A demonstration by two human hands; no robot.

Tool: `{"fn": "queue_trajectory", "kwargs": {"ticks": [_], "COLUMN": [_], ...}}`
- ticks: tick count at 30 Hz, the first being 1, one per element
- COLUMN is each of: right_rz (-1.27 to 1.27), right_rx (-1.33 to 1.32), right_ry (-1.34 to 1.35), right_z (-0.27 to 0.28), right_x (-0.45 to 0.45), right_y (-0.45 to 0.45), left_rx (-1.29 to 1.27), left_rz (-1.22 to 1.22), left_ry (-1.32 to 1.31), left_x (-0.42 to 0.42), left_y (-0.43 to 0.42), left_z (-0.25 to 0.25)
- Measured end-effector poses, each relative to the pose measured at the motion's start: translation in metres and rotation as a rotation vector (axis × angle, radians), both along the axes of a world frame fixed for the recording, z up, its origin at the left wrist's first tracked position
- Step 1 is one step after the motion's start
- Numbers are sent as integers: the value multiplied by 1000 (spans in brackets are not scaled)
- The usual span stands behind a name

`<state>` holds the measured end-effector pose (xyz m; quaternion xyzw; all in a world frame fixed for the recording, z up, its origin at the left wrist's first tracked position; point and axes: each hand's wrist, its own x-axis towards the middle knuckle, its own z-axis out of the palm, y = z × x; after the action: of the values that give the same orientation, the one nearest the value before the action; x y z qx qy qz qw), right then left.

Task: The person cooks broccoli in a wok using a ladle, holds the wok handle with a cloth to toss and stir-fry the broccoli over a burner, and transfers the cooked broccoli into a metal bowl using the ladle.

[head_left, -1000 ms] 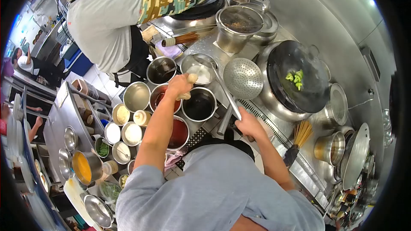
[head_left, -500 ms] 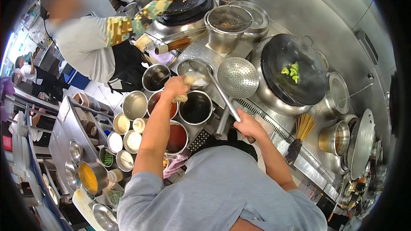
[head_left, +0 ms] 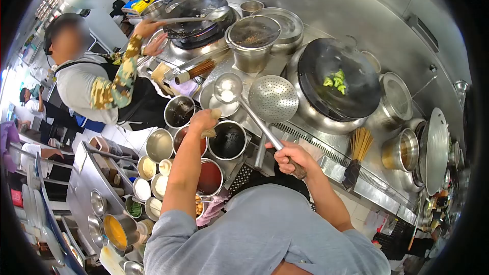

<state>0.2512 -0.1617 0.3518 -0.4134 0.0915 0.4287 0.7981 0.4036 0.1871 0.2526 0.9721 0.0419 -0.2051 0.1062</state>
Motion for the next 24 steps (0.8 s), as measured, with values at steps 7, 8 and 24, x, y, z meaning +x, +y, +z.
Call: {"fn": "queue_trajectory", "kwargs": {"ticks": [7,8,24], "right_rz": [30,30,-171], "right_rx": [-132,-146,557], "right_ry": [-147,-163,134], "right_z": [29,34,3], "right_x": [-9,-8,-3], "right_y": [-1,-2,-126], "left_rx": [-402,-621,-2140], "left_rz": [186,308,639], "left_ry": [-261,-333,683], "left_x": [-48,-72,-252], "left_y": [6,6,-223], "left_z": [30,37,-9]}}
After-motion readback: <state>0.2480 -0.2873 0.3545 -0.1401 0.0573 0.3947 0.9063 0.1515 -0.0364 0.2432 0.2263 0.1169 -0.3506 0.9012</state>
